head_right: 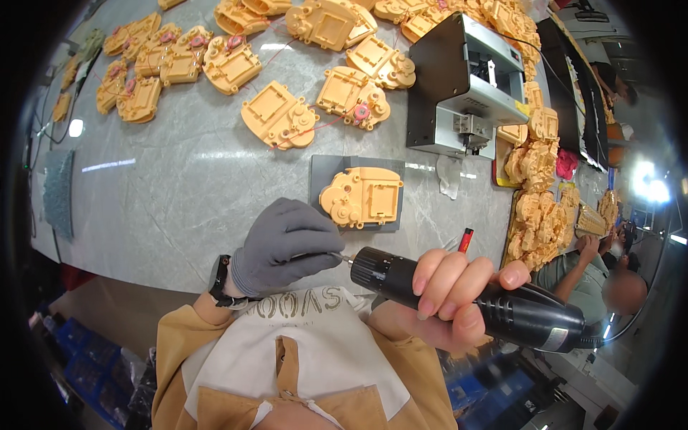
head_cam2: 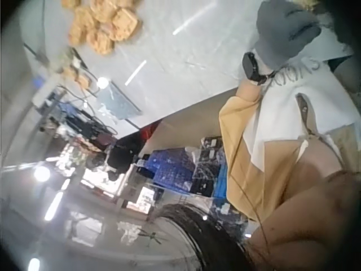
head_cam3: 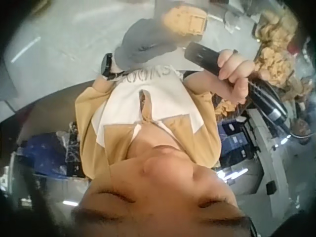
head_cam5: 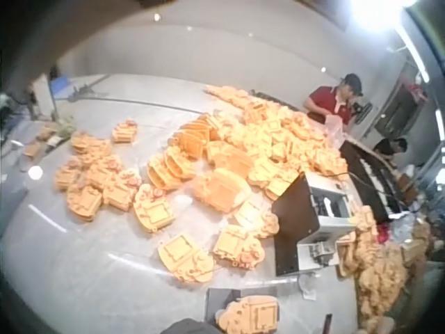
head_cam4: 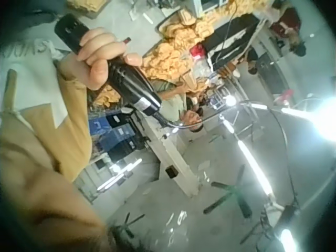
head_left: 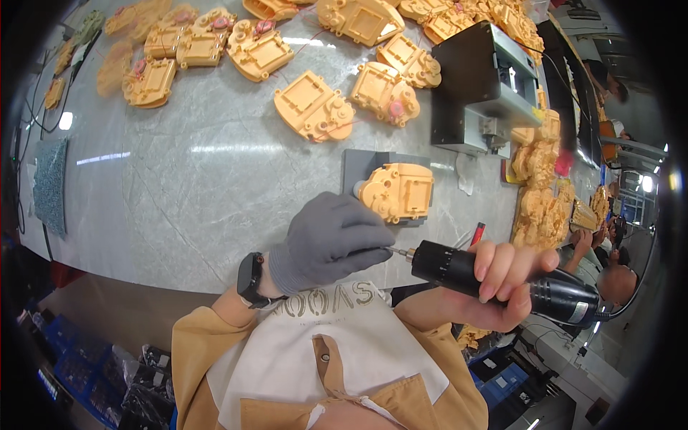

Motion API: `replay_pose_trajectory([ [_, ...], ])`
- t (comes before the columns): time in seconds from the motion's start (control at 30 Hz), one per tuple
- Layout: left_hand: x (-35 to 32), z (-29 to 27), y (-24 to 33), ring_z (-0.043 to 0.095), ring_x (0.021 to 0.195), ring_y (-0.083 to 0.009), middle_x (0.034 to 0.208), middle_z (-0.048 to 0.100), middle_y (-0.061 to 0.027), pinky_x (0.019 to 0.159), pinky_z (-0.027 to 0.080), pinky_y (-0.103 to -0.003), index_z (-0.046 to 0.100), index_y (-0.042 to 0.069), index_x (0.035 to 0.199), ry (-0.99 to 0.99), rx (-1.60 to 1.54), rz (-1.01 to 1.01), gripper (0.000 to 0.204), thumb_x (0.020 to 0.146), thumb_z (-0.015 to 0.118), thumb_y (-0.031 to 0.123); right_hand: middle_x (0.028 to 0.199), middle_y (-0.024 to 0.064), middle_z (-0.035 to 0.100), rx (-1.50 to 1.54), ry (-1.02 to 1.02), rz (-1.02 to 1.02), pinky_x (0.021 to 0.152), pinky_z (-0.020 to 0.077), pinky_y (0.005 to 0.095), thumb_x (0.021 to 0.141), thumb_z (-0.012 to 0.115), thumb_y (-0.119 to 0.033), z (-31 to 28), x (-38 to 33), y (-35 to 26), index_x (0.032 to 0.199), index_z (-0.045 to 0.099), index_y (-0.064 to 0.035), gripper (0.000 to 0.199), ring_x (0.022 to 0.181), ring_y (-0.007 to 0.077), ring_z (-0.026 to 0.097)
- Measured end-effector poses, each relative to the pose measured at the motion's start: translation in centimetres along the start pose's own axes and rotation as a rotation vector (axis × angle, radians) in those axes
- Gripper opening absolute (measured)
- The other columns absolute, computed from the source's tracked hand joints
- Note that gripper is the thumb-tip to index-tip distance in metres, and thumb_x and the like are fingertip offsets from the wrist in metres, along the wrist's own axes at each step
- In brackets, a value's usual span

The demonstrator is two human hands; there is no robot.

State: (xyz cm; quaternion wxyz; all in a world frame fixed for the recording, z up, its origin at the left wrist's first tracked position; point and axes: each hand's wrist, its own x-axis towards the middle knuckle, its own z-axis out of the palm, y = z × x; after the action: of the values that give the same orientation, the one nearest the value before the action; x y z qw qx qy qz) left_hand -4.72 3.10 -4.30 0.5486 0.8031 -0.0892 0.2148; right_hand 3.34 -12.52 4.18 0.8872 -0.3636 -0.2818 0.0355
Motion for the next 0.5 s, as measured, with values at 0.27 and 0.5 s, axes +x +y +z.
replay_pose_trajectory([
  [0.27,-0.1,0.5,0.3,0.059,0.076,-0.0154,0.080,0.062,0.0027,0.067,0.041,-0.030,0.061,0.015,0.080,-0.006,0.060,-0.016,0.022,0.064,0.076,0.017,0.066,0.0036,0.046,0.007,-0.020,0.004,0.056,0.0422,0.0316,0.083,0.052,-0.005,-1.0,-0.3,-0.8,0.113,0.031,-0.0076,0.037,0.053,0.0151,0.050],
  [0.5,-0.2,0.4,0.4,0.058,0.075,-0.0150,0.079,0.061,0.0033,0.066,0.041,-0.029,0.060,0.016,0.078,0.020,0.099,0.014,0.020,0.065,0.075,0.021,0.066,0.0044,0.047,-0.034,-0.056,0.043,0.055,0.0427,0.0321,0.083,0.053,-0.004,-1.1,-0.2,-1.0,0.114,0.031,-0.0084,0.039,0.053,0.0161,0.050],
])
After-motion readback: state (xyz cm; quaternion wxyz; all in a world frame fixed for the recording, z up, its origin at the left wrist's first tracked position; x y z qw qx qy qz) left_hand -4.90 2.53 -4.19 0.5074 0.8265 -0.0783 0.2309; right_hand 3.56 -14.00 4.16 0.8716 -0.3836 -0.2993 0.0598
